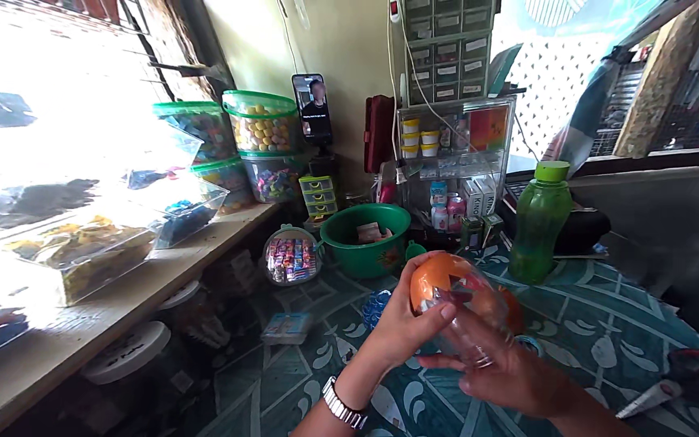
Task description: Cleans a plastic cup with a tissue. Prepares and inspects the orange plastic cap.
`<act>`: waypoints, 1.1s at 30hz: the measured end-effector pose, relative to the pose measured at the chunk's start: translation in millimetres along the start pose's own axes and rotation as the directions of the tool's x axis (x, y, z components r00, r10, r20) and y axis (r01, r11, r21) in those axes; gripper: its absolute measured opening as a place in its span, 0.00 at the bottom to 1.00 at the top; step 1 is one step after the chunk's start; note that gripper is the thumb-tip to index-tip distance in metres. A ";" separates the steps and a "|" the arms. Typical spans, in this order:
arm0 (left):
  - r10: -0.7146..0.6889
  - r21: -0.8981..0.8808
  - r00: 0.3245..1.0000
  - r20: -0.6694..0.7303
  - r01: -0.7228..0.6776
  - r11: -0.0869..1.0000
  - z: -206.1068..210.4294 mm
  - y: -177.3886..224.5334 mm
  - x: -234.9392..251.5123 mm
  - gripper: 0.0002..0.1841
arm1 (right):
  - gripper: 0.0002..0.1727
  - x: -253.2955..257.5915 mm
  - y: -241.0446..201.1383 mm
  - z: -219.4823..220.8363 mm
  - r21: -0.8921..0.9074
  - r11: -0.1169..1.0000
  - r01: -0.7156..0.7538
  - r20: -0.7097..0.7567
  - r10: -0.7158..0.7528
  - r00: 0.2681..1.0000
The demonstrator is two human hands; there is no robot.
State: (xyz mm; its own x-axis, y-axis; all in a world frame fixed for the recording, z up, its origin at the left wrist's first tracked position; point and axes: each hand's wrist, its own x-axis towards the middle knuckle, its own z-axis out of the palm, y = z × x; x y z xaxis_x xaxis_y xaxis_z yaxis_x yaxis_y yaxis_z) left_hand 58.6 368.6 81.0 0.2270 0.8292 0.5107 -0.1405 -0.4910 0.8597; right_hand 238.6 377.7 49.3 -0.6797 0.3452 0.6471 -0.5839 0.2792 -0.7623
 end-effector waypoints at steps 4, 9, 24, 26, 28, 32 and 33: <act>-0.016 0.100 0.999 -0.044 0.020 0.995 1.3 3.3 0.1 0.51 | 0.31 -2.9 8.1 0.1 -0.380 0.923 -0.065 -0.122 0.020 0.992; 0.104 0.105 0.995 0.009 -0.105 0.989 -0.2 2.6 -0.3 0.52 | 0.39 -1.1 -2.3 -11.2 -0.098 0.995 -0.017 0.070 0.024 0.997; 0.054 0.044 0.996 0.072 -0.057 0.997 -17.4 12.7 3.5 0.50 | 0.28 4.7 -3.1 -16.6 -0.282 0.958 0.058 -0.100 -0.090 0.991; 0.016 -0.036 0.998 0.067 -0.014 0.999 -17.0 14.3 2.5 0.51 | 0.25 4.1 2.6 -12.0 -0.654 0.754 0.066 -0.120 -0.189 0.975; 0.014 -0.013 1.000 0.013 -0.014 1.000 -12.2 13.3 0.3 0.52 | 0.26 3.3 15.0 -9.1 -0.864 0.495 0.092 -0.035 -0.242 0.970; 0.065 0.043 0.993 -0.097 -0.061 0.997 -7.4 8.3 0.6 0.46 | 0.31 0.5 15.2 -8.4 -0.715 0.686 0.134 0.050 -0.141 0.989; 0.087 0.030 0.992 -0.088 -0.085 0.996 -9.0 7.7 0.5 0.45 | 0.32 1.3 13.9 -10.7 -0.554 0.820 0.142 0.080 -0.117 0.990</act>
State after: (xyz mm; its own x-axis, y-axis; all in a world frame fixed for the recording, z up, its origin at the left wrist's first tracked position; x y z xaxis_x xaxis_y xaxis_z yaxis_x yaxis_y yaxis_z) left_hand 49.0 367.6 87.8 0.1282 0.8037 0.5810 -0.1302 -0.5672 0.8132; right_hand 234.3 391.6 39.4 -0.6401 0.2369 0.7309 -0.3297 0.7746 -0.5398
